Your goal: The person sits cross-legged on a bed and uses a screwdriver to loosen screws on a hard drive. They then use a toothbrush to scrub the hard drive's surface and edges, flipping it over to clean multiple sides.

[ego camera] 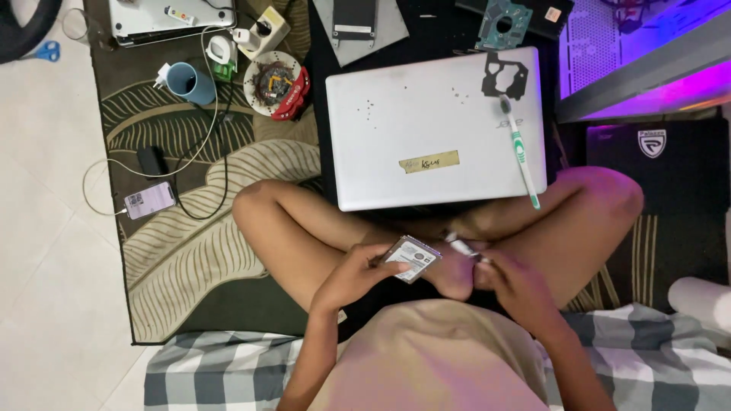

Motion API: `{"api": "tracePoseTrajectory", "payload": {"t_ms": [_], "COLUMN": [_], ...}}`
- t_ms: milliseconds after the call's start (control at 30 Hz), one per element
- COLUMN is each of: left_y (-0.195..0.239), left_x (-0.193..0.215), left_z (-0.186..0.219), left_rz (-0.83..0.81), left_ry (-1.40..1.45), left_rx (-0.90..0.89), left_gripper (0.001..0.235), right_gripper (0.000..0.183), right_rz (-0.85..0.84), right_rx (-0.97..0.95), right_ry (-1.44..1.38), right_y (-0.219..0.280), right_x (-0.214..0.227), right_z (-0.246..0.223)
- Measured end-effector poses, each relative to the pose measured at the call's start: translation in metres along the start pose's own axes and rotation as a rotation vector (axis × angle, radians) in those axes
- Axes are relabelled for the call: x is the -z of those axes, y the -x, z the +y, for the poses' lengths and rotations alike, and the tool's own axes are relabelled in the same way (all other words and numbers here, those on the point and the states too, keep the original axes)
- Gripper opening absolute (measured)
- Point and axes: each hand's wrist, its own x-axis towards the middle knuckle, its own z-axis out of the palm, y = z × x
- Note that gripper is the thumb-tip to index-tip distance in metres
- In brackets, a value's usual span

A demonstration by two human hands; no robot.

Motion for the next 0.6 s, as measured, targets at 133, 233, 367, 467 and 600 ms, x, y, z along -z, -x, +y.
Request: {"api": "tracePoseTrajectory", "payload": {"t_ms": [133,233,367,467,600], "left_y": [-0.014,-0.035,-0.055,-0.073,-0.094], "left_x": [-0.011,-0.011,-0.003,0.001,0.004], "left_z": [0.012,0.034,0.073,0.086,0.089], "left_rz": [0.108,0.215,0.269,0.236,0.213], "left_ry": [0.214,0.165,-0.083,-0.211,-0.209], "left_rx": [-0.057,-0.119,-0.14,-0.102,-0.055], "left_gripper": [0.01,0.021,0.021,0.031,0.04], "right_gripper": [0.014,0.017,0.009,0.014,0.021], "right_rz": [0.268,0.39,0.531,0.584,0.622], "right_rx": [0.079,0.053,0.009,0.024,0.062], "right_ry": [-0.089,-0.242,-0.281,-0.297,-0.348], "right_y": [0.009,0.017,0.03,0.019,0.006], "right_x": [-0.027,-0.064,-0.117,-0.103,-0.085], "right_z": [0.061,0.131,0.195,0.163,0.127]}}
